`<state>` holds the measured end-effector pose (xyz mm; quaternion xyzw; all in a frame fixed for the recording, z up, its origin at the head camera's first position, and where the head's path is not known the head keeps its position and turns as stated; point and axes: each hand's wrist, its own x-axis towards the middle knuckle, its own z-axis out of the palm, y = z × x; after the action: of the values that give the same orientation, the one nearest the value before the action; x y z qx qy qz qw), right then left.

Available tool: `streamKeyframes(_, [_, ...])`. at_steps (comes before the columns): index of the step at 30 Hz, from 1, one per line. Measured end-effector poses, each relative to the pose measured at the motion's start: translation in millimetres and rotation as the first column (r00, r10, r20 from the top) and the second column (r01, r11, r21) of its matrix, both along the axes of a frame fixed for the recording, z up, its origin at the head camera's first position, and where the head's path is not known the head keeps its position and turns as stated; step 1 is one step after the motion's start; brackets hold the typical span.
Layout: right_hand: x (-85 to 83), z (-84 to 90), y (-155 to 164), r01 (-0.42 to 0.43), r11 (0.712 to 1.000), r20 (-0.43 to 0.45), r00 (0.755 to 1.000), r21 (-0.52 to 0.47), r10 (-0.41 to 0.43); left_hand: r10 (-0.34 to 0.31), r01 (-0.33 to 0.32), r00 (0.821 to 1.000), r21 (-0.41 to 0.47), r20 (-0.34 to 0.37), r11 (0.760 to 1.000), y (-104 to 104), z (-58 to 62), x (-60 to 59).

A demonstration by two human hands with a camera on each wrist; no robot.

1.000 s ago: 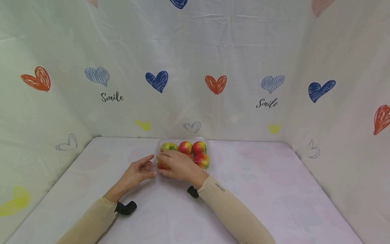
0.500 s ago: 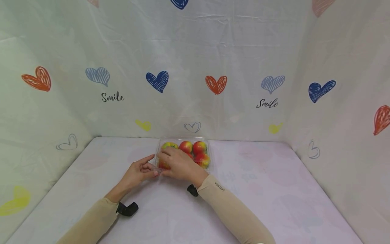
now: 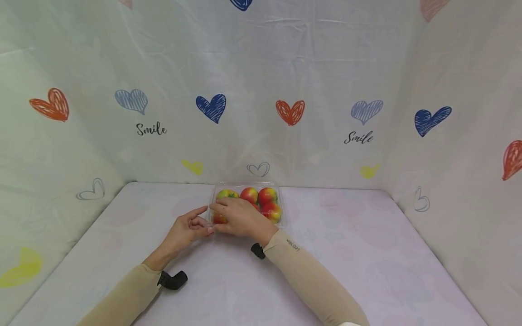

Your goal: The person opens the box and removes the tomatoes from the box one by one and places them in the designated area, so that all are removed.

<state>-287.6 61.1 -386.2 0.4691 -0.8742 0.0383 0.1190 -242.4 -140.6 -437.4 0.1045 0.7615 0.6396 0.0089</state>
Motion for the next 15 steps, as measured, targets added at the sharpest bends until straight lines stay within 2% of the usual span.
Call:
streamKeyframes(8, [-2.8,0.1,1.1,-0.068,0.997,-0.041,0.997,-0.03,0.067,0.023,-0.023,0.999,0.015,0.023,1.0,3.0,4.0,2.9])
streamKeyframes(15, [-3.8,-1.2,2.0,-0.092,0.995,-0.088,0.992,-0.044,0.088,0.05,-0.051,0.998,0.011,0.042,0.999,5.6,6.7,4.2])
